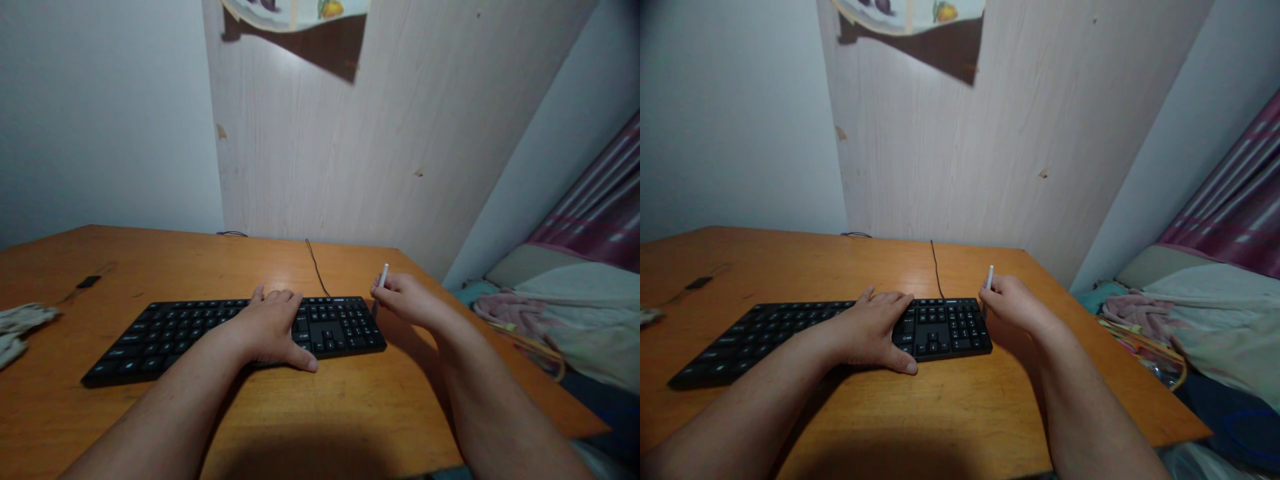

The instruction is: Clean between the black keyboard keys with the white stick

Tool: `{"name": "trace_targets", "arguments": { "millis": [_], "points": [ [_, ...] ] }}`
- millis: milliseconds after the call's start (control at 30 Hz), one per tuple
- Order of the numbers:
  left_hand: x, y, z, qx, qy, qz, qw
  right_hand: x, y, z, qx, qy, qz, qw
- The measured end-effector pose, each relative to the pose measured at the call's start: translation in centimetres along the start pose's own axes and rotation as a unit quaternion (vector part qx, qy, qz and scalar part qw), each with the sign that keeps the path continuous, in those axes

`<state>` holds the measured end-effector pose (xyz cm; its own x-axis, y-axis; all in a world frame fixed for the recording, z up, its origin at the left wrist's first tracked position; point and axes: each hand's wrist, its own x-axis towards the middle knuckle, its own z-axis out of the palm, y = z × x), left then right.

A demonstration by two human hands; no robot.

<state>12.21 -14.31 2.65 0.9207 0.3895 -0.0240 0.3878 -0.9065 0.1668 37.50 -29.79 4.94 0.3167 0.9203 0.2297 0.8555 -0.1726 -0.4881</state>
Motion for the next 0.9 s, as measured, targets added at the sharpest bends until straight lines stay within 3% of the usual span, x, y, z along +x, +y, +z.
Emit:
{"name": "trace_targets", "arguments": {
  "millis": [67, 267, 600, 667, 800, 900],
  "points": [
    [0.0, 0.1, -0.1, 0.001, 0.0, -0.001, 1.0, 0.0, 0.0, -0.2, 0.001, -0.009, 0.013, 1.0],
    [-0.1, 0.3, -0.3, 0.004, 0.0, -0.003, 1.0, 0.2, 0.0, -0.3, 0.004, 0.054, 0.009, 0.999],
    [-0.1, 0.1, -0.1, 0.008, 0.0, 0.002, 1.0, -0.9, -1.0, -0.8, 0.079, -0.111, 0.031, 0.99],
    [0.0, 0.0, -0.1, 0.008, -0.001, 0.004, 1.0, -0.8, -0.9, -0.8, 0.094, -0.098, 0.021, 0.991],
    [0.0, -0.1, 0.1, 0.008, 0.006, 0.009, 1.0, -0.3, -0.4, -0.6, 0.063, 0.01, 0.026, 0.998],
    [0.1, -0.1, 0.1, 0.008, 0.006, 0.006, 1.0, -0.3, -0.6, -0.5, 0.041, 0.0, 0.023, 0.999]
  ]
}}
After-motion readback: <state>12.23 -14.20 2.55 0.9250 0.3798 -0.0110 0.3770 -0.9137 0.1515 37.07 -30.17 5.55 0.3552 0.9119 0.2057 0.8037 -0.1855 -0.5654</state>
